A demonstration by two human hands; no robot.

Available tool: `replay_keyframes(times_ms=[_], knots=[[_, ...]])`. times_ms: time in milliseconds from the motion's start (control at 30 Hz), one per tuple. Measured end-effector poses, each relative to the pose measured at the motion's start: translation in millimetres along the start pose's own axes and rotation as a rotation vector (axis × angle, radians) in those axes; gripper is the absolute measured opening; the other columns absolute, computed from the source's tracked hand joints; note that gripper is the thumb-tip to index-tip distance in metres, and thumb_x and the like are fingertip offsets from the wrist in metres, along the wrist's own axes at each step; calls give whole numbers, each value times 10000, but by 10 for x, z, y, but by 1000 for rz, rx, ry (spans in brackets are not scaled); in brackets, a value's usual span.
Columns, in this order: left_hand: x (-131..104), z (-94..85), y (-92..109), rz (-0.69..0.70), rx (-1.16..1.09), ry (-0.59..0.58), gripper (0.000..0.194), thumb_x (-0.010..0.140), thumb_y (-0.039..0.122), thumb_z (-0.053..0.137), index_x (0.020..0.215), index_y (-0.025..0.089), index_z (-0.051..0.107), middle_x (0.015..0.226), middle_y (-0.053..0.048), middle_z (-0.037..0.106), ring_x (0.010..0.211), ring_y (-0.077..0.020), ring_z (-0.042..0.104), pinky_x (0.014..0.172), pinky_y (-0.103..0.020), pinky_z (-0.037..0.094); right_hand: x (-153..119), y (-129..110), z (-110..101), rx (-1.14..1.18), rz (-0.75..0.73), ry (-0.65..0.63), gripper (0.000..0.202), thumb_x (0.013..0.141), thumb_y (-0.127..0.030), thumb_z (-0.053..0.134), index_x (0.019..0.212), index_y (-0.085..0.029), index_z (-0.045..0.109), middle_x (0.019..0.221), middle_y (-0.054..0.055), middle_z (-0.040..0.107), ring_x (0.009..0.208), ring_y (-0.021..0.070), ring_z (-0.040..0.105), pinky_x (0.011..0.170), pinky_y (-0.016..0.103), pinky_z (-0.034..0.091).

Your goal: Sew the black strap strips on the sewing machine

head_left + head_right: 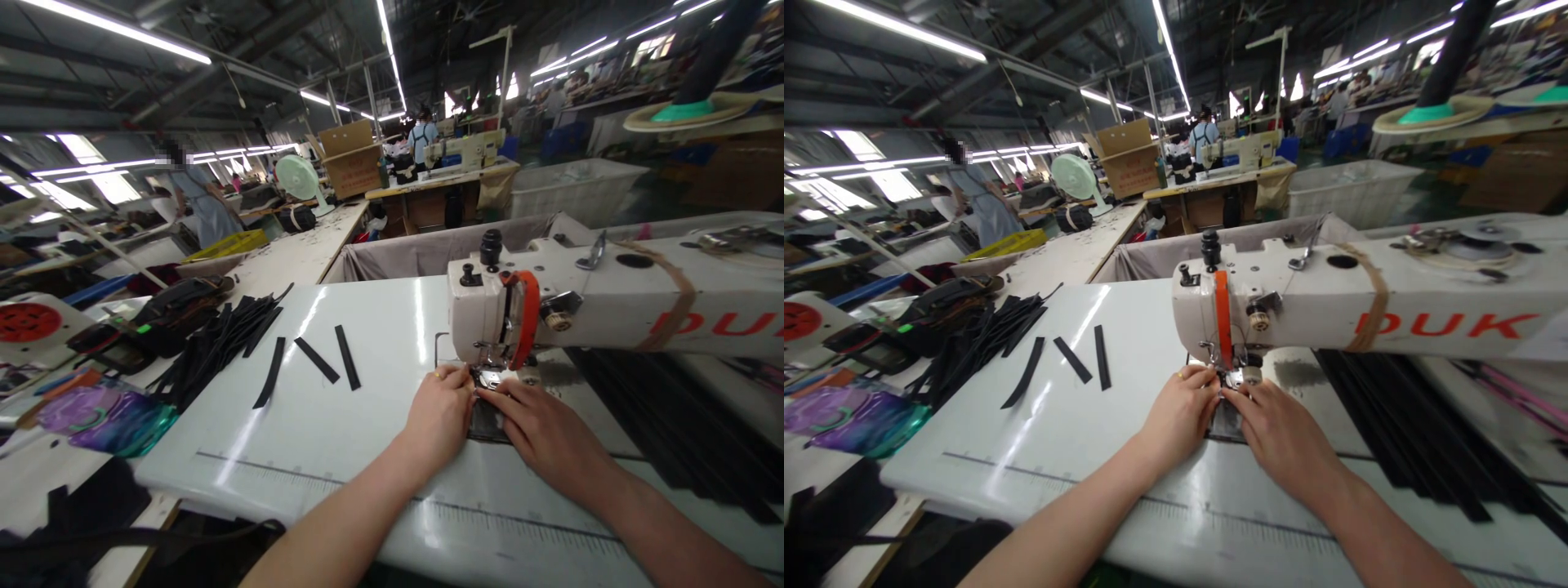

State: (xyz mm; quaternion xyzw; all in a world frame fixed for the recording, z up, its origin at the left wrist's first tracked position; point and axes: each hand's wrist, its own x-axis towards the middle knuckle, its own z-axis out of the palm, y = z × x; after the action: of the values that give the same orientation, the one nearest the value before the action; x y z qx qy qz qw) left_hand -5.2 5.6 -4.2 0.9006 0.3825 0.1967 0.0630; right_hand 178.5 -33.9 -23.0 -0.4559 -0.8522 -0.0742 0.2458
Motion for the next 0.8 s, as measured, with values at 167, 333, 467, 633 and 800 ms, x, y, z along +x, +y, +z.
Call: replay_keyframes(times_ms=[167,333,467,633,800], knots=[[-19,62,15,-26,54,5,265,968,203,441,1109,97,638,1216,-144,632,1124,-260,551,966,-417,501,6,-7,-10,-7,-7,8,395,834,-66,440,1178,-139,620,1057,134,668,929,255,642,773,401,566],[-6,60,18,-23,59,-10,261,966,204,445,1087,97,649,1189,-133,648,1112,-267,553,959,-416,508,-4,-4,-5,-25,-12,24,388,838,-72,431,1171,-154,613,1043,124,671,915,243,644,770,386,565],[12,60,10,4,70,5,237,949,171,455,1040,102,664,1149,-144,658,1078,-258,565,969,-410,506,3,-10,-17,-7,-6,27,389,831,-67,429,1156,-151,626,1033,126,673,913,249,646,767,392,567],[28,55,8,39,81,15,233,944,156,454,1029,94,662,1070,-129,677,1031,-251,579,959,-385,507,2,-14,-25,8,5,21,399,824,-64,433,1160,-149,632,1035,128,674,919,252,647,763,394,572],[62,20,1,57,77,12,238,946,138,436,915,121,671,989,-116,683,985,-241,594,950,-381,505,-20,-16,1,9,23,16,408,813,-61,447,1159,-166,637,1034,116,676,926,248,645,779,395,570]])
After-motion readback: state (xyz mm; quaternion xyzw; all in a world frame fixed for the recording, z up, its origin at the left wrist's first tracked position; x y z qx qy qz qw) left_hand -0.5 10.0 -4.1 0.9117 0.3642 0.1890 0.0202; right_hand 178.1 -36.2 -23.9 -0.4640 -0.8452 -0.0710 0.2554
